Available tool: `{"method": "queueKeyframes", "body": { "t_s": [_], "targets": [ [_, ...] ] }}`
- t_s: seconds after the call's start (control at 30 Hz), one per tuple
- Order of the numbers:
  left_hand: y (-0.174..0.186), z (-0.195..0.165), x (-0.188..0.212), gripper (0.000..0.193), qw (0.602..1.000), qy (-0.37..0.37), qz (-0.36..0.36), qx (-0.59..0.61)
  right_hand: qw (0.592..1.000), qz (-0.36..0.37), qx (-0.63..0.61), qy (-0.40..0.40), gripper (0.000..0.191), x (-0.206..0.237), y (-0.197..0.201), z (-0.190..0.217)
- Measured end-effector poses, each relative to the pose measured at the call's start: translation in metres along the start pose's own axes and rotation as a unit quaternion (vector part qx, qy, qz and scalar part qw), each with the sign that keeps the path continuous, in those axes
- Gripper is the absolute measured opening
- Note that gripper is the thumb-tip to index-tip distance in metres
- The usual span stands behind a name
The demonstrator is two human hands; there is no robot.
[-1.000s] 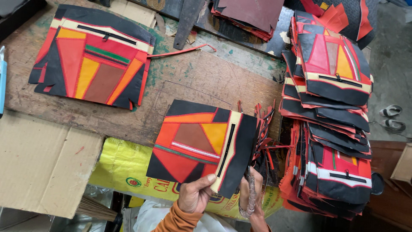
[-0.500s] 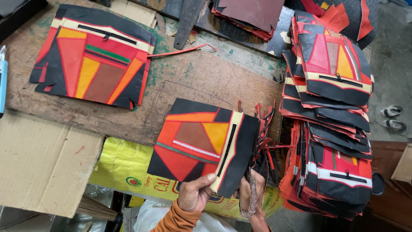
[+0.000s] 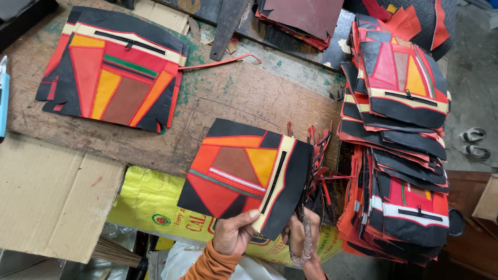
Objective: The person uses shears to trim excess material from the edges of a colorful leather pouch with a zipper. They rotate the pouch to access different sides and continue trimming along the perimeter, then place the finished piece on a stack of similar pouches.
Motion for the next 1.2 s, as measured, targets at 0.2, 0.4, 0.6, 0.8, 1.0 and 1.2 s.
{"method": "queueKeyframes", "body": {
  "t_s": [0.2, 0.4, 0.6, 0.8, 1.0, 1.2],
  "targets": [
    [0.008, 0.004, 0.007, 0.037, 0.999, 0.034, -0.028, -0.013, 0.99, 0.075, -0.012, 0.121, 0.026, -0.01, -0.009, 0.035],
    [0.001, -0.001, 0.013, 0.035, 1.0, -0.014, -0.003, -0.013, 0.977, 0.085, -0.005, 0.198, 0.021, -0.016, -0.013, 0.061],
    [-0.009, -0.012, 0.018, 0.046, 0.999, -0.036, -0.029, -0.001, 0.995, 0.055, -0.033, 0.076, 0.019, -0.014, -0.013, 0.043],
    [-0.009, -0.02, 0.019, 0.052, 0.997, -0.068, -0.021, -0.005, 0.997, 0.043, -0.034, 0.048, 0.024, -0.015, -0.009, 0.033],
    [-0.012, -0.02, 0.022, 0.032, 0.998, -0.035, -0.014, -0.04, 0.998, 0.006, -0.055, 0.014, 0.028, -0.014, 0.007, 0.025],
    [-0.06, -0.034, 0.038, 0.037, 0.999, -0.026, 0.015, -0.045, 0.962, 0.074, -0.262, 0.011, 0.031, -0.012, -0.002, 0.004]
  ]
}}
Point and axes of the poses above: each hand's wrist, its own x-axis away from the middle knuckle, its own y-axis out of the back of the hand, z = x × y, the point moved 10 cm from there along -x, towards the middle knuckle, and after that the axes turned 12 degrees about y, right-handed, at the moved point
